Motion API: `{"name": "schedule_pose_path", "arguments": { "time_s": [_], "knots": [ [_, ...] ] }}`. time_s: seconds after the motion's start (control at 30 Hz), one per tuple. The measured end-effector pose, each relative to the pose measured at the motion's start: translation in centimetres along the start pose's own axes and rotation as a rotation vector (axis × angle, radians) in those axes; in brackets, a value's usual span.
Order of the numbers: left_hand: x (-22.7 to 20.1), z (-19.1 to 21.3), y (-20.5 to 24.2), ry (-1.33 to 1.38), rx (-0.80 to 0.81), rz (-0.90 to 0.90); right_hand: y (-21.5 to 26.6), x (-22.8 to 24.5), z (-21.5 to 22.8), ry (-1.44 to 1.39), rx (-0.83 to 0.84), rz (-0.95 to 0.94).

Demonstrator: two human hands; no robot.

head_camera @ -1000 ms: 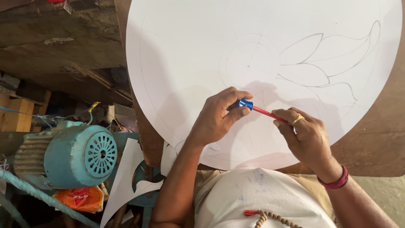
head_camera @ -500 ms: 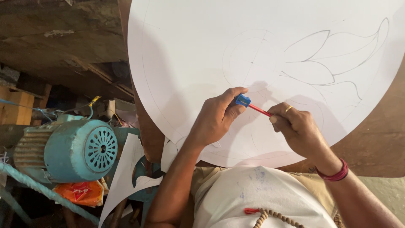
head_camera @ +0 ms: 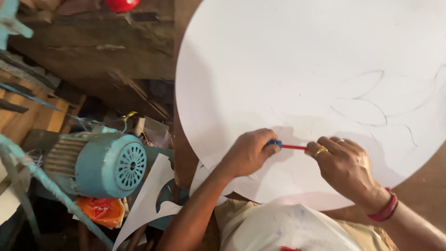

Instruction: The recorder is tracing and drawing leaf-like templates onto a large circular piece of white cardstock or plastic using a pencil.

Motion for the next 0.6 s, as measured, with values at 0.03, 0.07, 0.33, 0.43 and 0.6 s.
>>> {"name": "schedule_pose_path", "arguments": {
  "time_s": [0.03, 0.07, 0.33, 0.43, 0.6],
  "knots": [
    [-0.6, 0.4, 0.2, -0.008, -0.016, -0.001, -0.2, -0.2, -0.2, 0.002, -0.008, 0.016],
    [-1.4, 0.5, 0.7, -0.054, -0.033, -0.043, 0.0, -1.1, -0.8, -0.180, 0.054, -0.094],
    [-3.9, 1.2, 2.6, -0.354, -0.058, -0.331, 1.7, -3.7, -5.8, -0.870, 0.631, -0.580],
    [-3.0, 2.6, 2.0, -0.255, -0.080, -0.202, -1.2, -0.7, -1.3, -0.549, 0.301, -0.252],
    [-1.3, 1.7, 2.4, 0.192, 0.123, 0.280, 0.2, 0.4, -0.3, 0.016, 0.029, 0.062]
  ]
}}
Point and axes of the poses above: each hand's wrist, its own y-axis away from the middle knuckle, its own z-axis out of the back of the hand, x = y × z, the point moved 6 cm from there along -y, towards the middle knuckle, and after that the axes turned 5 degrees about x, right-handed, at the moved point
